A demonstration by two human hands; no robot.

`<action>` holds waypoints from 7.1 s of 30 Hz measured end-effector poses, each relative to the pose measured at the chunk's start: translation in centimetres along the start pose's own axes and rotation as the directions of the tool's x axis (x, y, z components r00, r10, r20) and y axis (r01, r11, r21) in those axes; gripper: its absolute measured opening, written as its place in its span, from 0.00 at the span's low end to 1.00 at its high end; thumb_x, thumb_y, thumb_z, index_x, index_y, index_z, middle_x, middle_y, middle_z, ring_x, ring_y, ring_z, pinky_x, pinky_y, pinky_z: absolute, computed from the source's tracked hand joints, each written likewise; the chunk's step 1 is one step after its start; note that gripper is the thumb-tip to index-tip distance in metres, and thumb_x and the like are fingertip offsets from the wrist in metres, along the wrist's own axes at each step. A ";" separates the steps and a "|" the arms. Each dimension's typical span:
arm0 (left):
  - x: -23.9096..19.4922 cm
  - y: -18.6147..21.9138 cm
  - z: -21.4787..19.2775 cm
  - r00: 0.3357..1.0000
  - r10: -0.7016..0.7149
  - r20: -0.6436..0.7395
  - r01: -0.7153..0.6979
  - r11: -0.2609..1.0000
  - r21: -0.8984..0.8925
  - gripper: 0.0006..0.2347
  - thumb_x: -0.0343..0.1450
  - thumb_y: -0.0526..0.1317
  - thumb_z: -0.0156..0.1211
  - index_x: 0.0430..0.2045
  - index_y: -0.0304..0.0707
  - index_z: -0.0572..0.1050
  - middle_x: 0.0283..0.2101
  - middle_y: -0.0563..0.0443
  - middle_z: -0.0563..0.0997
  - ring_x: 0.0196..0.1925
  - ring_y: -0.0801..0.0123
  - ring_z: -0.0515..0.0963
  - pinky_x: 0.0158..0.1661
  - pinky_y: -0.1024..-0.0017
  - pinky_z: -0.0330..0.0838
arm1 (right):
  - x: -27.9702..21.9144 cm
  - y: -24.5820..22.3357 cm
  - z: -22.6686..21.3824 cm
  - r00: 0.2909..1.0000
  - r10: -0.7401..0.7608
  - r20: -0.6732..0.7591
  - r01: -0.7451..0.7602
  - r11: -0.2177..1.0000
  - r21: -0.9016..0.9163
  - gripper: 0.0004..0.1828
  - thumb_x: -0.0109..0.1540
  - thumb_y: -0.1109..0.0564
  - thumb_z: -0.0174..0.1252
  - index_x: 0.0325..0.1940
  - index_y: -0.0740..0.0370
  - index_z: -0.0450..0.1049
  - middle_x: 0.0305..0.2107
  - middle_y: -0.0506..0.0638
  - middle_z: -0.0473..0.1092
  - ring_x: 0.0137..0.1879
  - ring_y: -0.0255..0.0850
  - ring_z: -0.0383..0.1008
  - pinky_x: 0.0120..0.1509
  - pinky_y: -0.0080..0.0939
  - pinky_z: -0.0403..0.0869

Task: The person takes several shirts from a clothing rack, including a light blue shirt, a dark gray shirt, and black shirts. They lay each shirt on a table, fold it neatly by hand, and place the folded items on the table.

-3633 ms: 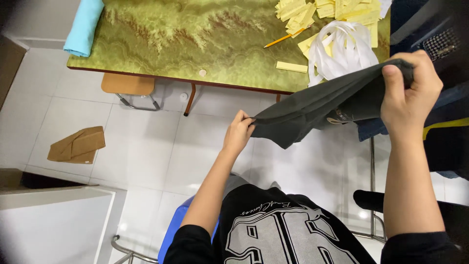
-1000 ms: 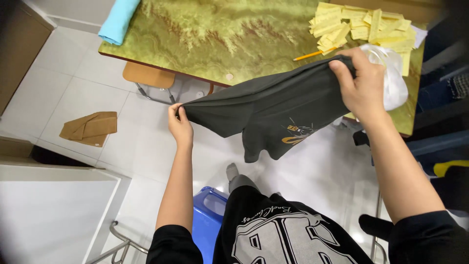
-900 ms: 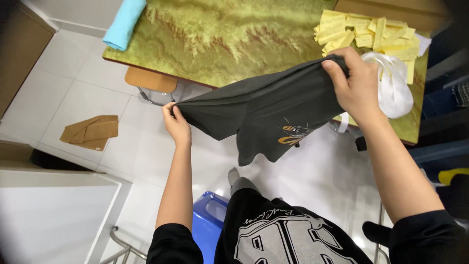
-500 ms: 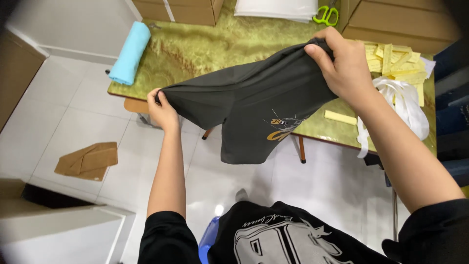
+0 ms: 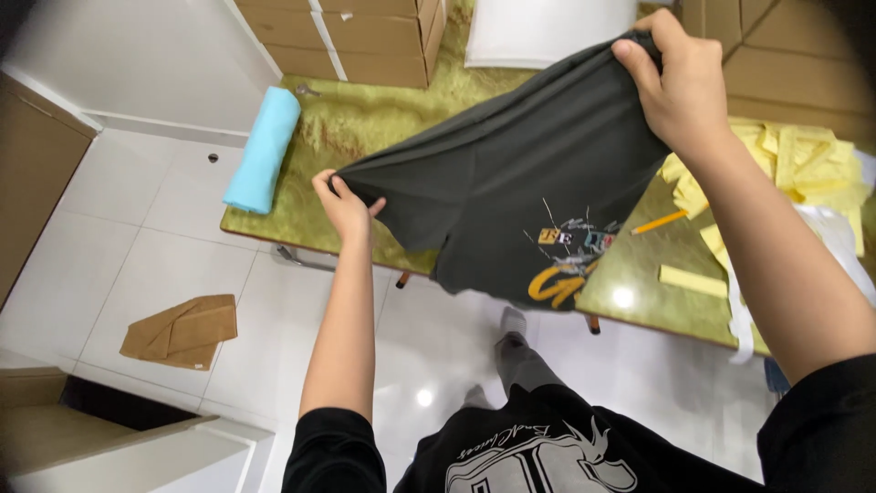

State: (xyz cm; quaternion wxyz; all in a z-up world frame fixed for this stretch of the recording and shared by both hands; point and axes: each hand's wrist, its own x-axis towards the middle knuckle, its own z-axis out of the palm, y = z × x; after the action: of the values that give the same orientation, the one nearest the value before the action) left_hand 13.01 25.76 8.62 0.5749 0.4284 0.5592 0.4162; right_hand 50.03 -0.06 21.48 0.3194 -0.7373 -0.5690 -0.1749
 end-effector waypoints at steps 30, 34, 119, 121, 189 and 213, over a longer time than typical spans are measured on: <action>12.8 -8.7 12.4 0.997 0.069 -0.028 -0.025 0.659 0.752 0.04 0.84 0.41 0.47 0.50 0.47 0.66 0.54 0.26 0.81 0.55 0.30 0.82 0.47 0.40 0.77 | 1.4 19.7 30.1 0.882 0.390 0.264 -0.326 0.910 -0.254 0.16 0.71 0.56 0.66 0.62 0.58 0.74 0.44 0.53 0.71 0.56 0.57 0.75 0.57 0.54 0.70; 11.8 -7.9 10.8 1.000 0.014 0.022 -0.024 0.806 0.592 0.07 0.83 0.45 0.49 0.50 0.47 0.67 0.58 0.21 0.78 0.60 0.24 0.77 0.52 0.37 0.75 | 0.6 15.0 31.7 0.961 0.138 0.238 -0.115 0.988 -0.108 0.08 0.69 0.59 0.65 0.51 0.48 0.80 0.43 0.47 0.72 0.53 0.49 0.75 0.56 0.47 0.71; -0.9 -14.3 6.7 0.737 0.166 0.655 -0.636 0.501 0.588 0.11 0.71 0.32 0.67 0.44 0.50 0.77 0.47 0.55 0.76 0.52 0.58 0.79 0.52 0.58 0.74 | 1.4 9.7 35.2 0.575 0.693 0.436 -0.762 0.647 -0.022 0.22 0.70 0.34 0.62 0.56 0.50 0.83 0.44 0.49 0.81 0.56 0.54 0.80 0.62 0.61 0.71; -0.6 -14.6 6.7 0.717 0.229 0.659 -0.667 0.503 0.550 0.12 0.68 0.31 0.68 0.41 0.50 0.78 0.47 0.56 0.76 0.50 0.58 0.79 0.50 0.59 0.76 | 3.8 8.7 35.8 0.471 0.717 0.514 -0.778 0.612 -0.141 0.28 0.69 0.28 0.59 0.56 0.50 0.83 0.46 0.47 0.81 0.60 0.55 0.79 0.68 0.68 0.63; 17.2 -9.4 30.2 0.364 0.104 0.926 -0.929 0.115 0.352 0.13 0.67 0.42 0.75 0.43 0.47 0.80 0.45 0.54 0.74 0.56 0.59 0.72 0.55 0.56 0.69 | -3.6 16.0 19.7 0.688 0.594 0.417 -0.650 0.760 -0.010 0.27 0.63 0.53 0.74 0.64 0.65 0.77 0.51 0.62 0.72 0.62 0.63 0.73 0.66 0.61 0.71; 16.5 -12.8 22.8 -0.131 0.297 0.946 -0.986 -0.134 -0.094 0.04 0.73 0.39 0.64 0.37 0.46 0.75 0.45 0.53 0.75 0.54 0.61 0.74 0.55 0.60 0.69 | -17.0 17.0 23.3 0.909 0.272 0.316 -0.229 0.959 -0.165 0.26 0.59 0.58 0.69 0.60 0.51 0.72 0.40 0.41 0.74 0.55 0.40 0.74 0.62 0.45 0.67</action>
State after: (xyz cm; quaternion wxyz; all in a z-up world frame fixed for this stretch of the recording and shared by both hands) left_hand 36.22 37.33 -8.17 0.0860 0.9816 -0.0476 0.1636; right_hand 58.79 0.66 -10.78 0.1909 -0.8417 -0.5036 -0.0393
